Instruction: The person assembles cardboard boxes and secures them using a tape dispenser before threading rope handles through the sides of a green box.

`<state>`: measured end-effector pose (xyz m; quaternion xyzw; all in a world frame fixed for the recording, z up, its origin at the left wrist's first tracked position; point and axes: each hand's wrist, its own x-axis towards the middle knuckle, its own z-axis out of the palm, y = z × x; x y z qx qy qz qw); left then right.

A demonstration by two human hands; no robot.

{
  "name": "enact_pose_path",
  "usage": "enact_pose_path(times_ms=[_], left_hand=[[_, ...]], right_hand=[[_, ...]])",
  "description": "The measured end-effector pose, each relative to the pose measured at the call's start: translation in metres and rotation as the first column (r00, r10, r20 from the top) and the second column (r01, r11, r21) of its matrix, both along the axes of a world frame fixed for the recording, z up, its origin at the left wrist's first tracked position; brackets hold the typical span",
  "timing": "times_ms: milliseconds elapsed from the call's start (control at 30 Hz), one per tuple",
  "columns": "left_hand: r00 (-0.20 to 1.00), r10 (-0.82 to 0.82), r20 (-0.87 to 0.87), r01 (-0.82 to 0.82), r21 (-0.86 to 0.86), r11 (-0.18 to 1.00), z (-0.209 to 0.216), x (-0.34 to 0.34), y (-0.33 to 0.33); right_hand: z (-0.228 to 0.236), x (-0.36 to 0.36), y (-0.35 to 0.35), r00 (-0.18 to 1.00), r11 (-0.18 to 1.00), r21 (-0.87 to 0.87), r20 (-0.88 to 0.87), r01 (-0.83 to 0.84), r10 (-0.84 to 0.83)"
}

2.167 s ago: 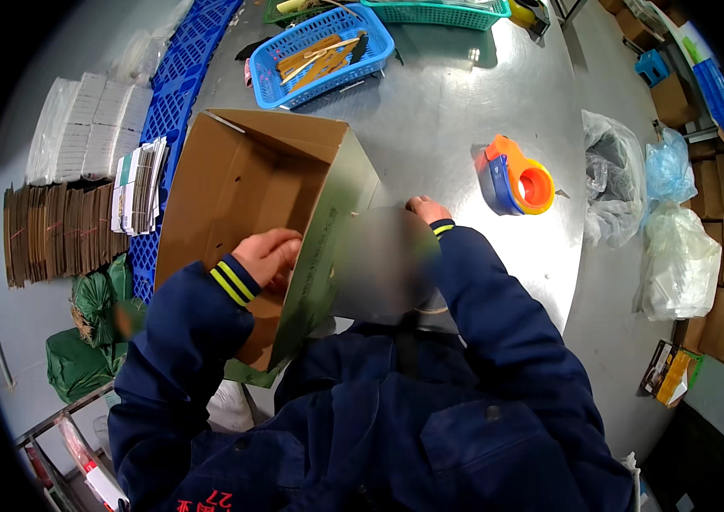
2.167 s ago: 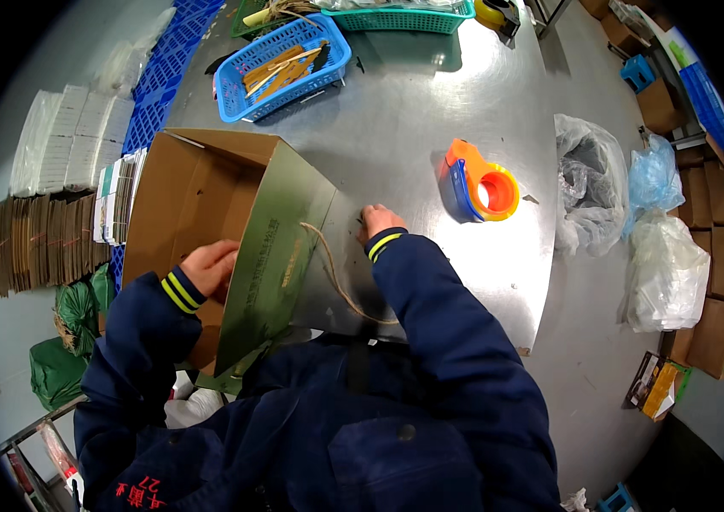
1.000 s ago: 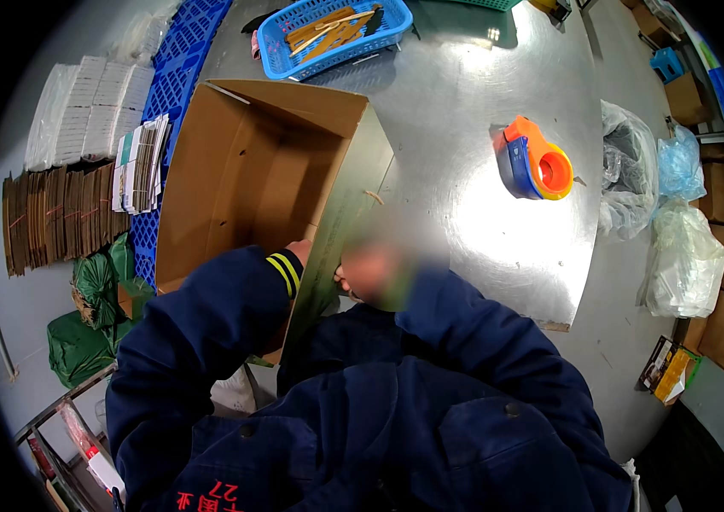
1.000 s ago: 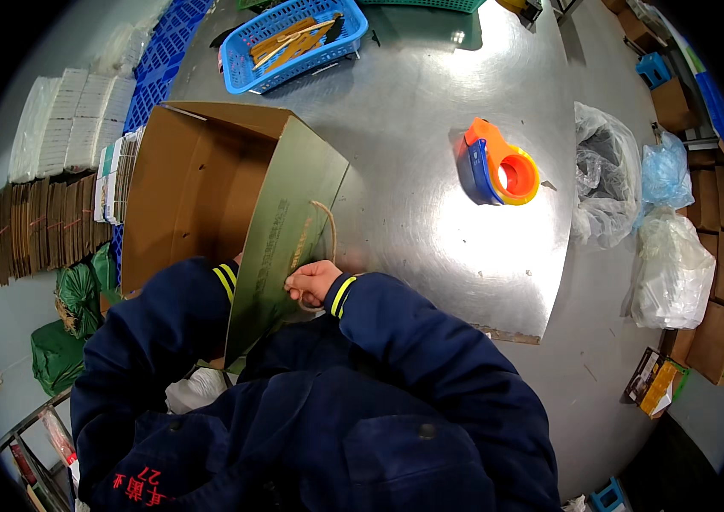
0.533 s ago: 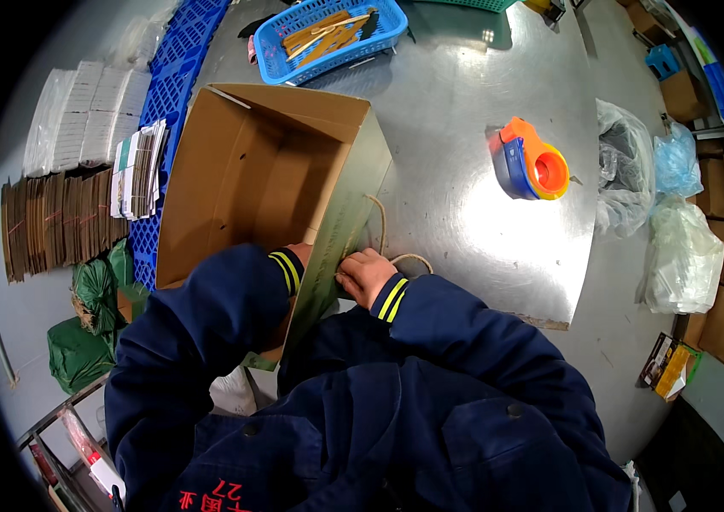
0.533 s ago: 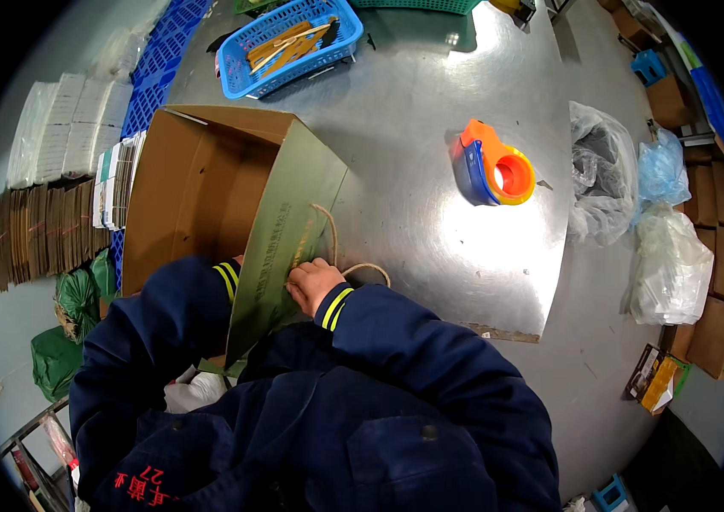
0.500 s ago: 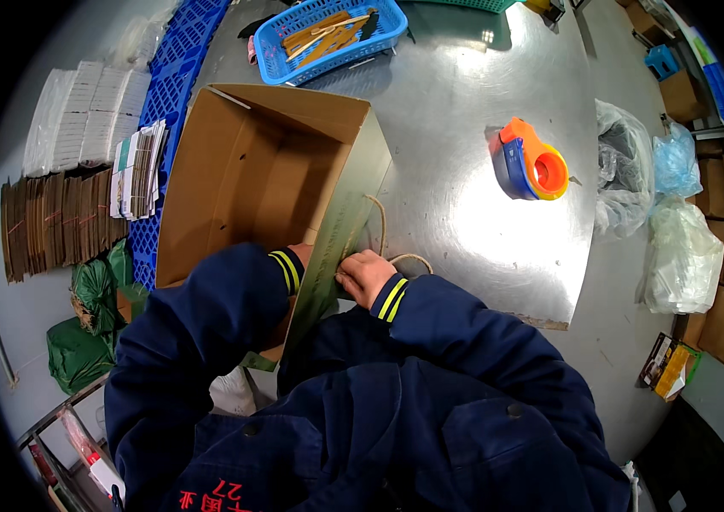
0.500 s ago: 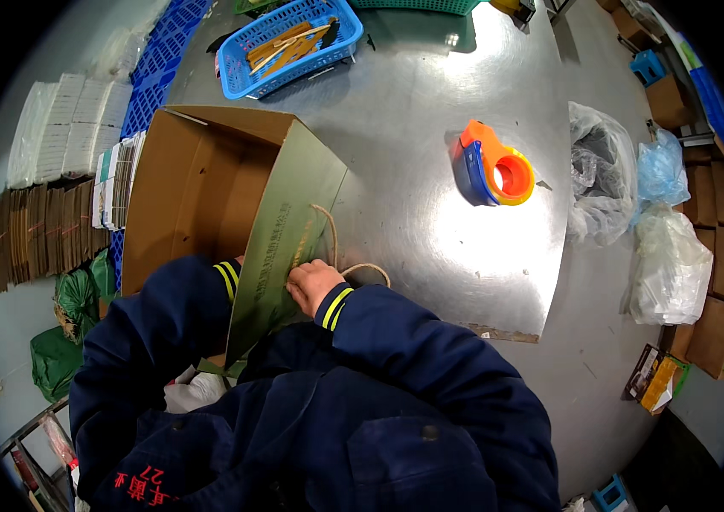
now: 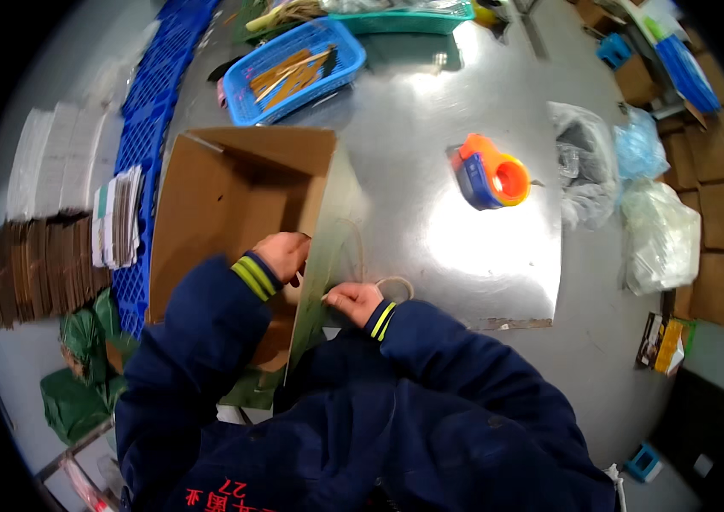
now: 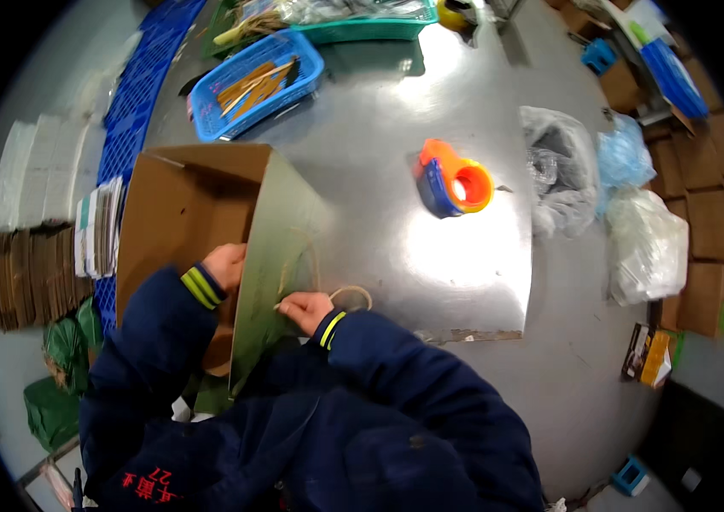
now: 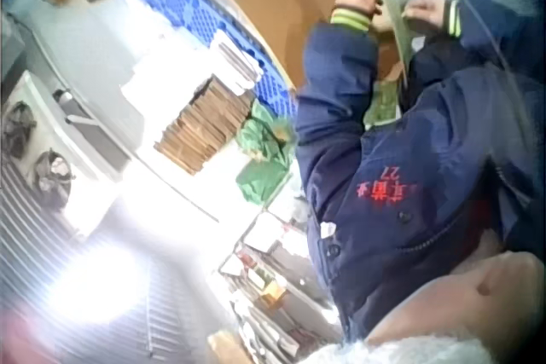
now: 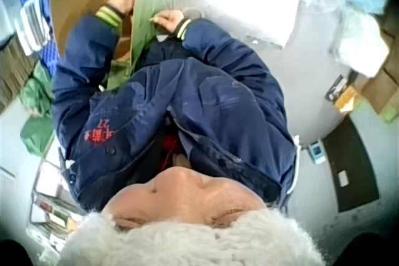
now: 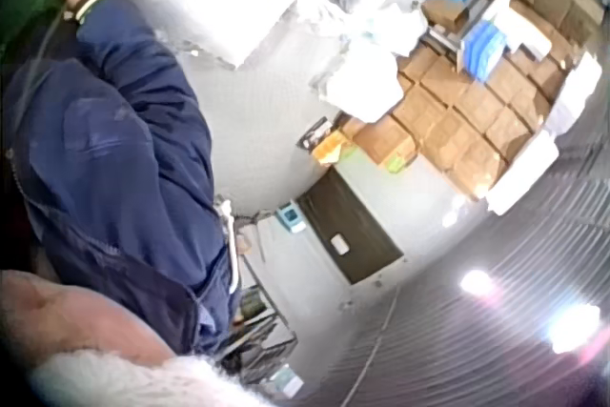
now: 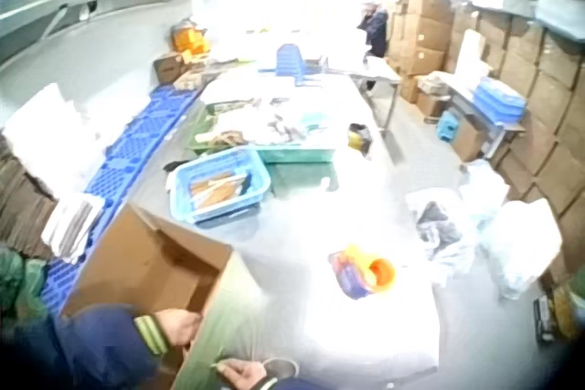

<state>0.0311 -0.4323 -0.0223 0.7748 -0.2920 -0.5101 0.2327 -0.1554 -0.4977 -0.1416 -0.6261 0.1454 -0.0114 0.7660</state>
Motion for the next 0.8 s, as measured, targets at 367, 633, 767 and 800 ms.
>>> enact_pose_path(times_ms=[367,633,767,800], left_hand=[[0.879,-0.194,0.435,0.344,-0.296,0.891,0.077,-0.045,0.013],[0.725,-0.267,0.635,0.452,-0.146,0.880,0.107,-0.093,-0.017],[0.841,0.036,0.540,0.259,-0.460,0.849,0.154,-0.192,-0.098],[0.902,-0.006,0.432,0.229,-0.466,0.855,0.162,-0.228,-0.125]], right_hand=[[0.022,-0.049,-0.042,0.988,0.920,-0.362,0.072,0.151,-0.134],[0.014,-0.212,-0.137,0.950,0.915,-0.263,0.012,0.305,-0.313],[-0.007,-0.336,-0.190,0.870,0.869,0.029,-0.034,0.493,-0.493],[-0.009,-0.370,-0.200,0.842,0.828,0.155,-0.060,0.538,-0.536]])
